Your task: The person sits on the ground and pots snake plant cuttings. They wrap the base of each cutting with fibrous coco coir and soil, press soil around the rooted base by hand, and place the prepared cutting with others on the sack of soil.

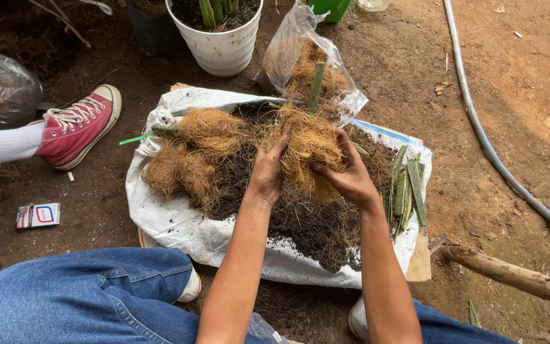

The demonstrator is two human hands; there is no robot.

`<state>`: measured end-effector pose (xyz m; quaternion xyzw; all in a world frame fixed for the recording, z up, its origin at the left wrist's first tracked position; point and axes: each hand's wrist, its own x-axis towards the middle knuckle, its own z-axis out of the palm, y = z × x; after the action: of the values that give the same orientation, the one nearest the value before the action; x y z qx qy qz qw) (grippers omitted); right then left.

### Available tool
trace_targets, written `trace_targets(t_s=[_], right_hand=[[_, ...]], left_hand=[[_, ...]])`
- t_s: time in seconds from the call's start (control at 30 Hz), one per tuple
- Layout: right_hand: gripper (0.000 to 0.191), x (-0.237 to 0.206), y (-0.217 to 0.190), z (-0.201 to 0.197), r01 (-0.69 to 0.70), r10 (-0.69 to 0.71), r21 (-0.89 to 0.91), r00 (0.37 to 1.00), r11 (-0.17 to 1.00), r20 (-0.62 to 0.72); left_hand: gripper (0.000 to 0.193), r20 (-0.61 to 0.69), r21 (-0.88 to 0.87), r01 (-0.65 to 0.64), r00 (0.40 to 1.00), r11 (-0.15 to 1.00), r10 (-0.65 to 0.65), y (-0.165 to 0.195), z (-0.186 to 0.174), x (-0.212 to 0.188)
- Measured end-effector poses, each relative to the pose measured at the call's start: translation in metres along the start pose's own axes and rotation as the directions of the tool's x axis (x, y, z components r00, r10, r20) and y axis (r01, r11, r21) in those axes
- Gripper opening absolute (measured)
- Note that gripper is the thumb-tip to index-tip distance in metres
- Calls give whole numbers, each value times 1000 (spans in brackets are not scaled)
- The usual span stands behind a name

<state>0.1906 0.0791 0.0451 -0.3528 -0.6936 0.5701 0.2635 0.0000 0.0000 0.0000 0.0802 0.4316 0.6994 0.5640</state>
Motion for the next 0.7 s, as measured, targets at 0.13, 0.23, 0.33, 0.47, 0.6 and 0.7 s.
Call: trace_targets(t_s=[0.13,0.23,0.33,0.47,0.6,0.7], right_hand=[[109,-1,-6,8,44,-44,101,999,994,3],[107,-1,-8,9,24,-25,109,1000,994,9],[107,0,-4,12,34,-36,151,999,988,9],[108,0,2,14,3,4,263,1000,965,-26],[98,0,2,11,71,-71,247,997,966,-10],[99,-2,3,9,44,-40,318,999,947,-19]], left_hand=[[105,-14,207,-85,996,975,90,50,30,-34],[98,-122,618,-226,918,753,376,78,40,-50],[105,100,937,-319,635,143,766,86,43,-53],[73,543,809,-548,557,-214,629,73,34,-39],[45,484,780,-614,711,117,509,58,21,-30],[50,450,708,-582,808,400,379,53,14,-32]])
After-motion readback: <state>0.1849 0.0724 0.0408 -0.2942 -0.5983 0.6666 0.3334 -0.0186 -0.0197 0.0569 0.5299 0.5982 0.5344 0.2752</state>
